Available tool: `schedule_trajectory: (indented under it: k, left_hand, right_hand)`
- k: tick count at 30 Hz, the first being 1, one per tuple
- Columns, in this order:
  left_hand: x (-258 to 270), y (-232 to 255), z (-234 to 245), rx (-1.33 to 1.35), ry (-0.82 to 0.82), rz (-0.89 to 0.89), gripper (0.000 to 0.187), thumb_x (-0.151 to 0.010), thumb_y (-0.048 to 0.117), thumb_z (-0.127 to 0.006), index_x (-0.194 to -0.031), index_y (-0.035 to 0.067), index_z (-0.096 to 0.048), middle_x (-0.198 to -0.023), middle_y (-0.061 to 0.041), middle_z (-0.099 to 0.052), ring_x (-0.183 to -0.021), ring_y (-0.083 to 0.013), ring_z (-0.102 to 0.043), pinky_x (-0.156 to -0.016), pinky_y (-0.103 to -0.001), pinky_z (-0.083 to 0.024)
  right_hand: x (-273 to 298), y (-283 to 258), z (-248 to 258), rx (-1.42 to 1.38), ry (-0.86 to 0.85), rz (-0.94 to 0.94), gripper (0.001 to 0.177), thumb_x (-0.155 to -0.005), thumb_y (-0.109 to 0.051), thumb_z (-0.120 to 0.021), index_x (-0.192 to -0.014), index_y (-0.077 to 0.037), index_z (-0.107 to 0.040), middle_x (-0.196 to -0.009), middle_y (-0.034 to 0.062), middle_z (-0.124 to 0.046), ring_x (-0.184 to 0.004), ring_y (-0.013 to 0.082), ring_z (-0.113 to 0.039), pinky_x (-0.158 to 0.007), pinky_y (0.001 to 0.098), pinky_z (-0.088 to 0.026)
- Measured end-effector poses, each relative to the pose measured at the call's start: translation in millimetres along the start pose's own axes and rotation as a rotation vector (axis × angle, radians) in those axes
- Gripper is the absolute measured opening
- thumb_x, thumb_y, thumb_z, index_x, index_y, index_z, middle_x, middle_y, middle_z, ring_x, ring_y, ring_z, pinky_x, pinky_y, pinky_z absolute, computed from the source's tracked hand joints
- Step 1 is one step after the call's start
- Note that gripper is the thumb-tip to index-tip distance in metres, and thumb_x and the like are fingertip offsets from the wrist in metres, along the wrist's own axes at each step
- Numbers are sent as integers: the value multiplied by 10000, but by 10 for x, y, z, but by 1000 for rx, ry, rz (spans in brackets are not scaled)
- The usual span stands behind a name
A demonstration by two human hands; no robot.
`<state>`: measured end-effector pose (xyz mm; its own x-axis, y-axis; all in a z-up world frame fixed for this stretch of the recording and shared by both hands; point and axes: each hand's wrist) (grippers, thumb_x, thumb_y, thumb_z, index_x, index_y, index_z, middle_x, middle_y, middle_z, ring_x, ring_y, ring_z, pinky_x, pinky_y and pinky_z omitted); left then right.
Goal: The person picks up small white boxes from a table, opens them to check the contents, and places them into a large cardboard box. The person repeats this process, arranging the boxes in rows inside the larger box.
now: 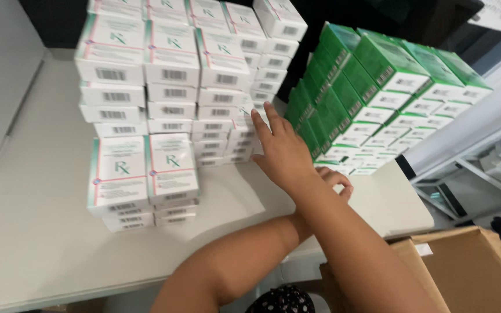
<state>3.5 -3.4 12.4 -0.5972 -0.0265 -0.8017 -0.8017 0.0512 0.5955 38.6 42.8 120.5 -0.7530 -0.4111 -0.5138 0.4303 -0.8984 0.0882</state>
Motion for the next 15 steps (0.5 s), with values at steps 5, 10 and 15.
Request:
schedule_trajectory:
  k: [5,10,15]
  left_hand:
    - [-27,112,114,21,-16,-8,108,-876,124,-755,-865,152,-652,-957,-7,-665,-1017,-253,-609,-966,-418,-454]
    - [132,-155,-87,57,-63,94,88,-877,152,-745,-871,146,-657,-952,-26,-652,-1016,-266,-597,-952,-401,-467]
    - [289,-746,-640,-375,-158,-143,239,-1025,241,-564,-1163,67,-650,-1097,-100,-673,-1068,-251,-634,-976,-428,-496]
  right_hand:
    - [-163,71,-288,-1,7,49,742,-693,-204,-853,-1372,-75,-581,-1456,152,-555,-1200,363,-584,-971,467,-486]
    - [58,129,-162,68,57,112,561,-798,-180,-815,-1328,-104,-646,-1334,90,-683,-1100,291,-672,-991,448,-518]
    - [560,226,318,74,140,175,526,-786,-115,-805,-1291,-41,-674,-1293,127,-689,-1060,317,-692,-979,452,-543]
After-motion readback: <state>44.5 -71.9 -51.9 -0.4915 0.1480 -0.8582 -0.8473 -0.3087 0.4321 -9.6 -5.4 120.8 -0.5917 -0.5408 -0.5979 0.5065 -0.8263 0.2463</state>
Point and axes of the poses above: each hand's wrist, its own x-axis away from the middle knuckle, its own z-axis out of the back of the hand, y = z × x
